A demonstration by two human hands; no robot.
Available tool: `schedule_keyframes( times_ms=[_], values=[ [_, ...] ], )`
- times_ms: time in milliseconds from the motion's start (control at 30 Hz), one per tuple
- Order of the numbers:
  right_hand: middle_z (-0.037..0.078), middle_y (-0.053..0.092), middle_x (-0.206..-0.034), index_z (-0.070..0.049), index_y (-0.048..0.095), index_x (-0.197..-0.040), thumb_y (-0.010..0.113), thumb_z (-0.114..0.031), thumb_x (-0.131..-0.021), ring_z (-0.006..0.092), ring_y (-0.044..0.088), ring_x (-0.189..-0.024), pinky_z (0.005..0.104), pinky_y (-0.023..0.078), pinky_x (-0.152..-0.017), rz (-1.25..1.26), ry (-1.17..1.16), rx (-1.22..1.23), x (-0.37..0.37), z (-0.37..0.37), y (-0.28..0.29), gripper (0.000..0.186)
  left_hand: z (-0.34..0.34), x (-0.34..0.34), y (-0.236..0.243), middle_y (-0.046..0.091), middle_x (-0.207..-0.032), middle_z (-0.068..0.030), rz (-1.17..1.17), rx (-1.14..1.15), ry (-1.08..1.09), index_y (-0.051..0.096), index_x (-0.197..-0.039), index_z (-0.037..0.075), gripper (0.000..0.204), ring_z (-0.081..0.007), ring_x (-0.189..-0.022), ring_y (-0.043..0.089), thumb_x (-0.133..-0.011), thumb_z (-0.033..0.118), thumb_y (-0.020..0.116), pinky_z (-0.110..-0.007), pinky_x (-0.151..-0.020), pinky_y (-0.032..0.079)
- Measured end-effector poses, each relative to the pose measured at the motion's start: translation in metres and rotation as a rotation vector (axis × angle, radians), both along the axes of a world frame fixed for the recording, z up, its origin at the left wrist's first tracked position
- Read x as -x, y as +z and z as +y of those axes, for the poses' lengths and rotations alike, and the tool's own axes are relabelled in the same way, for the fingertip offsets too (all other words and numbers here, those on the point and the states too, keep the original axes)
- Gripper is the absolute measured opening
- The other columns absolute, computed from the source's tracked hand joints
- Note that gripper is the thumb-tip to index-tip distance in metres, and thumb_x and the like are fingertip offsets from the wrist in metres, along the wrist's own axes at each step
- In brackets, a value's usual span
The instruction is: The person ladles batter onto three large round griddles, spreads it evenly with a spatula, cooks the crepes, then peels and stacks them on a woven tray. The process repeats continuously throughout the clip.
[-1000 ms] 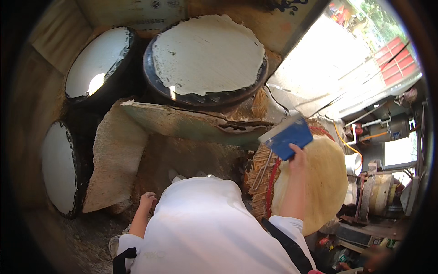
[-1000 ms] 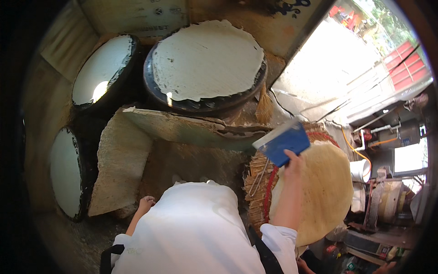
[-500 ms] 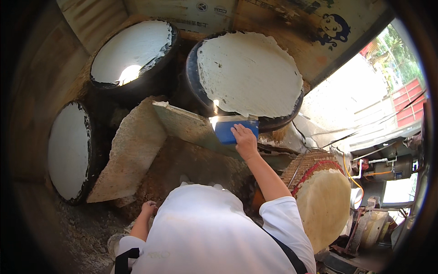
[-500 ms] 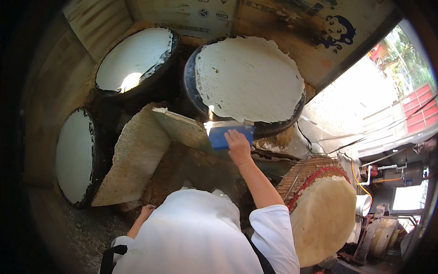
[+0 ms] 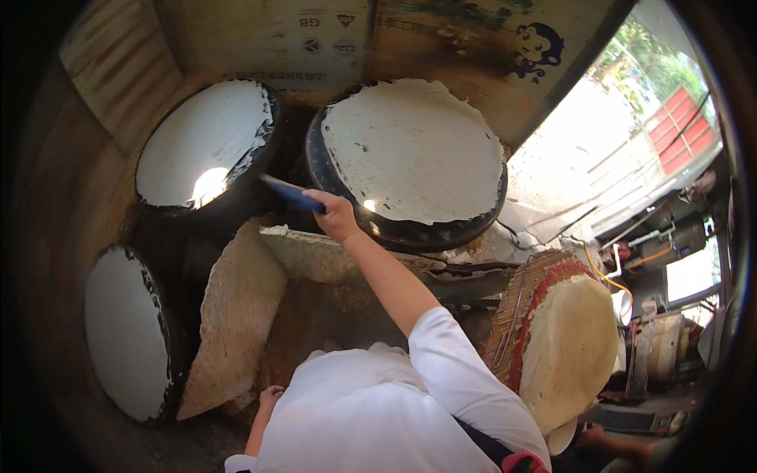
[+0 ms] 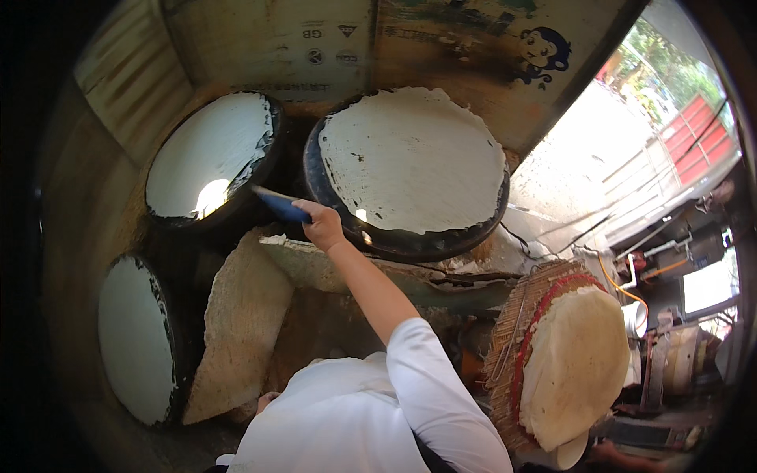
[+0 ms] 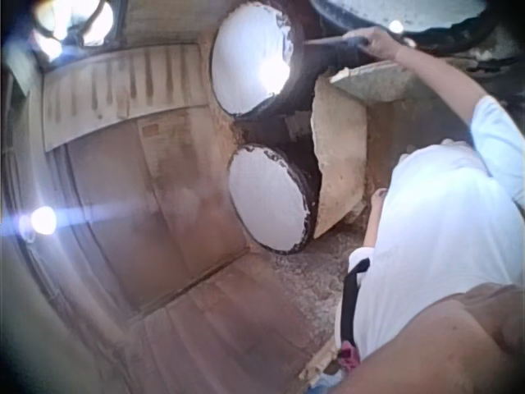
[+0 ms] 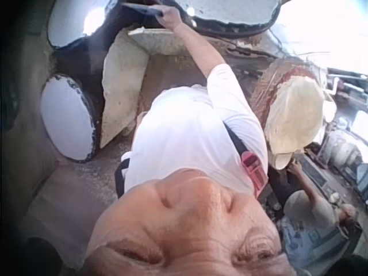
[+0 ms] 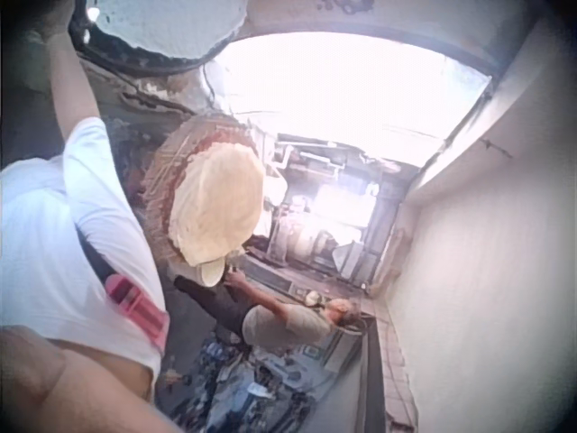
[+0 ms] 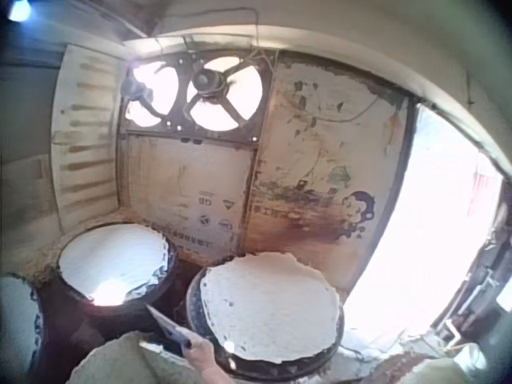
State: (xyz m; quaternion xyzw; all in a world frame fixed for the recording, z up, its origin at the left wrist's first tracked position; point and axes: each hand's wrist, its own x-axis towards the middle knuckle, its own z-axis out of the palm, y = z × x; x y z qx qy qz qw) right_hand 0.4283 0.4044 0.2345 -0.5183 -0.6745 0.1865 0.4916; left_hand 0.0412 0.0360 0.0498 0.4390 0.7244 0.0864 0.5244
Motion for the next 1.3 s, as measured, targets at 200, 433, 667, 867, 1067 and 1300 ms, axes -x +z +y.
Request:
schedule_keyframes(
  times_ms=[200, 433, 667, 867, 1067, 1300],
  values=[
    [0.005, 0.062, -0.087, 0.003, 0.060, -0.095, 0.067, -0.015, -0.078, 0.0131, 0.055, -0.074, 0.0283, 0.046, -0.068, 1.095, -0.592, 0.156, -0.056, -0.099, -0.005, 0.026, 0.048, 0.014, 0.028, 0.063, -0.079, -0.0107, -0.037, 0.165, -0.021, 0.063, -0.095, -0.002, 0.017, -0.0198, -0.070, 0.060, -0.080, 0.001, 0.055, -0.032, -0.064, 0.049],
    [0.010, 0.059, -0.099, 0.006, 0.052, -0.108, 0.061, -0.010, -0.081, 0.0226, 0.059, -0.082, 0.0342, 0.050, -0.068, 1.272, -1.174, -0.093, -0.157, -0.190, -0.045, 0.033, 0.110, 0.011, 0.021, 0.067, -0.076, -0.0122, 0.091, 0.043, -0.117, 0.068, -0.076, 0.003, 0.015, -0.0211, -0.069, 0.064, -0.074, 0.014, 0.058, -0.033, -0.065, 0.050],
    [0.009, 0.060, -0.092, 0.004, 0.055, -0.099, 0.063, -0.009, -0.081, 0.0202, 0.059, -0.072, 0.0344, 0.048, -0.062, 1.215, -1.311, 0.233, -0.238, -0.164, -0.072, 0.024, 0.161, -0.065, 0.031, 0.064, -0.071, -0.0109, -0.112, 0.141, -0.061, 0.059, -0.099, 0.000, 0.017, -0.0172, -0.056, 0.059, -0.085, 0.002, 0.049, -0.030, -0.047, 0.046],
    [0.010, 0.061, -0.087, 0.003, 0.058, -0.091, 0.066, -0.010, -0.078, 0.0198, 0.060, -0.070, 0.0324, 0.049, -0.063, 0.931, -1.298, 0.112, -0.355, -0.117, -0.087, 0.020, 0.170, -0.149, 0.067, 0.062, -0.071, -0.0112, -0.092, 0.097, -0.134, 0.058, -0.098, -0.002, 0.017, -0.0179, -0.057, 0.059, -0.084, 0.002, 0.049, -0.029, -0.051, 0.048],
    [0.011, 0.064, -0.085, 0.004, 0.062, -0.093, 0.068, -0.011, -0.073, 0.0185, 0.059, -0.070, 0.0323, 0.047, -0.063, 0.690, -1.154, 0.259, -0.453, -0.077, -0.068, 0.026, 0.146, -0.176, 0.074, 0.062, -0.071, -0.0094, -0.017, 0.059, -0.115, 0.060, -0.093, -0.002, 0.015, -0.0162, -0.059, 0.060, -0.083, 0.002, 0.051, -0.028, -0.051, 0.048],
    [0.011, 0.066, -0.082, 0.004, 0.065, -0.089, 0.069, -0.012, -0.071, 0.0199, 0.061, -0.068, 0.0319, 0.048, -0.064, 0.557, -1.032, 0.439, -0.557, 0.003, -0.048, 0.024, 0.130, -0.203, 0.092, 0.063, -0.072, -0.0103, 0.009, 0.150, 0.093, 0.061, -0.092, -0.002, 0.014, -0.0159, -0.060, 0.060, -0.082, 0.001, 0.051, -0.028, -0.052, 0.048]
  ],
)
